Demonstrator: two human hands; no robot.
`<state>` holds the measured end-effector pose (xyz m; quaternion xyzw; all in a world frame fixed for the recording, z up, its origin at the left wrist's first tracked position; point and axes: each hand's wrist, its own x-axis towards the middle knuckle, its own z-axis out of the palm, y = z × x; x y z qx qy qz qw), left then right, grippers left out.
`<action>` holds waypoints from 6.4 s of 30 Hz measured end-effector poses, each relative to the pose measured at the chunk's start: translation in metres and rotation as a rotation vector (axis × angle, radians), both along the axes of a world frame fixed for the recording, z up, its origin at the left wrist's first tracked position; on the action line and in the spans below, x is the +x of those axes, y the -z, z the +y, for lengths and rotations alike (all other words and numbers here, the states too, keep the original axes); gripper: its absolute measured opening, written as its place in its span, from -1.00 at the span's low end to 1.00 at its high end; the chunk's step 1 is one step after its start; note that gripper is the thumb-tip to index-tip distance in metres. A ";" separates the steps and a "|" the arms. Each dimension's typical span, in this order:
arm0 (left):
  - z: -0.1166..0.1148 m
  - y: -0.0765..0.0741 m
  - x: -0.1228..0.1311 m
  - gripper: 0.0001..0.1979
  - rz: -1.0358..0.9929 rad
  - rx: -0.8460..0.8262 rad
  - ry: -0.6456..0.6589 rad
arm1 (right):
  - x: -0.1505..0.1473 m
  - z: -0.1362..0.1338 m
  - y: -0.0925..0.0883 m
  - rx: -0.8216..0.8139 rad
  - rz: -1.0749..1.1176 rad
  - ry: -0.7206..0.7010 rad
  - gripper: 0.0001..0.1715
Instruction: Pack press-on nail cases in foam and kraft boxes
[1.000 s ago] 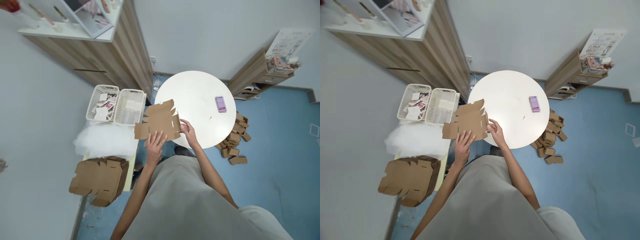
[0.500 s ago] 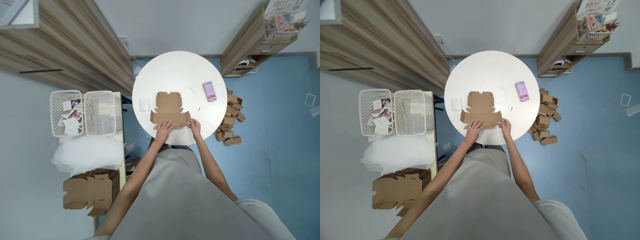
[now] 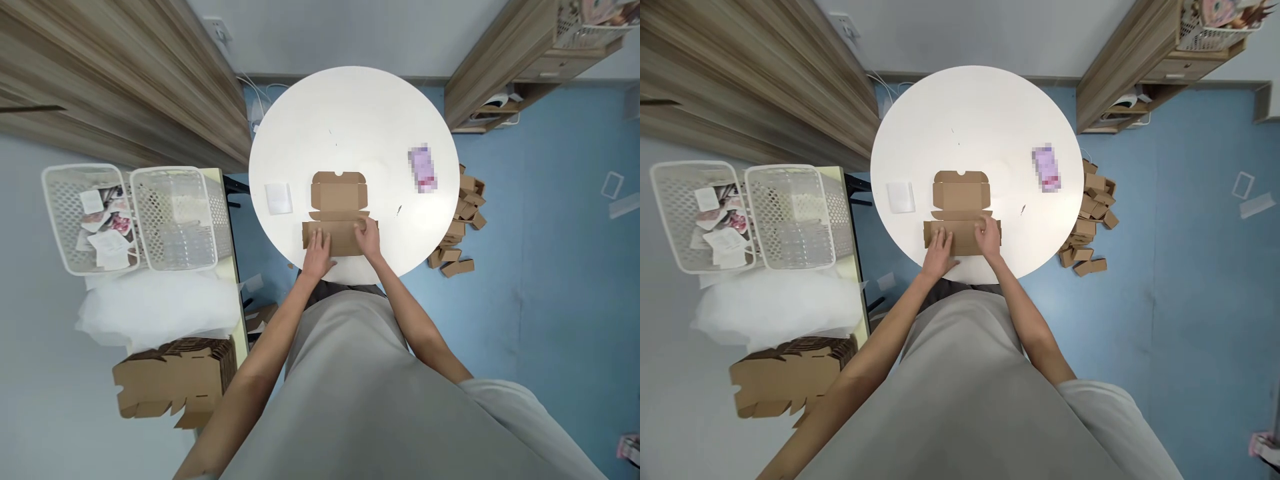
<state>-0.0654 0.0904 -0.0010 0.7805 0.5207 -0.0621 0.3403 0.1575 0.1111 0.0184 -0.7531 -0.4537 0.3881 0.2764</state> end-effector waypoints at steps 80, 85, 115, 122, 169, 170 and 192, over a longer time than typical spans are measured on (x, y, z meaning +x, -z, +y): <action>0.010 -0.014 -0.019 -0.28 -0.215 0.011 -0.459 | 0.011 -0.018 -0.008 -0.257 -0.314 -0.633 0.47; 0.001 -0.026 -0.002 -0.21 -0.309 0.020 -0.503 | 0.010 -0.019 -0.004 -0.229 -0.321 -0.633 0.47; 0.010 -0.030 0.012 -0.85 0.189 -0.087 -0.511 | 0.044 -0.058 -0.005 -0.263 -0.183 -0.071 -0.81; 0.010 -0.031 0.017 -0.80 0.248 -0.073 -0.475 | 0.004 -0.066 -0.014 -0.173 -0.232 -0.175 -0.83; -0.013 -0.025 -0.001 -0.62 -0.038 -0.050 -0.635 | 0.009 -0.046 -0.001 -0.447 -0.288 -0.276 -0.53; -0.018 -0.024 -0.003 -0.56 -0.090 -0.049 -0.657 | 0.011 -0.050 -0.003 -0.437 -0.255 -0.257 -0.51; 0.023 -0.026 -0.045 -0.51 -0.192 -0.063 -0.732 | 0.018 -0.069 -0.035 -0.406 -0.072 -0.073 -0.50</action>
